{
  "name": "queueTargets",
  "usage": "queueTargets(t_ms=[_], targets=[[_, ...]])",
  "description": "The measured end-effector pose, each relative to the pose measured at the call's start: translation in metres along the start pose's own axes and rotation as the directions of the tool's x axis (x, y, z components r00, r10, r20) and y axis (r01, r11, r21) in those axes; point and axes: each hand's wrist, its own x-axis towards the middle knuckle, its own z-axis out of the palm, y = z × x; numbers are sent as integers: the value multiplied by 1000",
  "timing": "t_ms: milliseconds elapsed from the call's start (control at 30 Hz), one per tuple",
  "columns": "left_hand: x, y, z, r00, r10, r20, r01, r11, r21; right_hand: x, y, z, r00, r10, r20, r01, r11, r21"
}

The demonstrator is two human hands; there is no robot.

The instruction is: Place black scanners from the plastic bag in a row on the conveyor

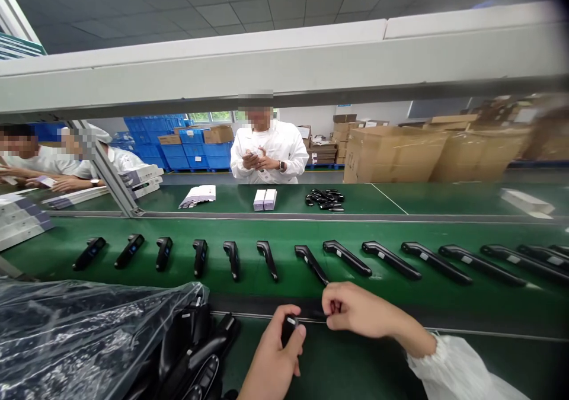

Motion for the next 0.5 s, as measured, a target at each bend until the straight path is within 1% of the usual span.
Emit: queueTargets(t_ms=[67,100,167,233,300,400,433,500], targets=[[0,7,-5,998,-29,-56,22,992,-125,11,21,0,985,80,-154,-71,996,60],[-2,12,-7,997,-39,-65,25,978,-207,17,31,1,963,115,-243,-106,993,48],[-4,21,-12,998,-46,-50,25,935,-354,24,48,6,914,137,-382,-164,986,-38],[-6,26,-15,999,-34,-25,21,909,-416,28,58,14,890,126,-439,-206,969,-139],[-5,26,-15,1000,-27,-11,21,928,-372,32,63,22,880,112,-462,-252,934,-253],[-2,20,-14,998,-49,-35,40,973,-228,39,70,28,875,85,-476,-326,831,-450],[-2,18,-15,997,-55,-52,44,981,-191,42,72,28,876,78,-476,-339,800,-494],[-1,16,-16,994,-45,-98,31,990,-141,44,75,26,874,64,-482,-351,768,-535]])
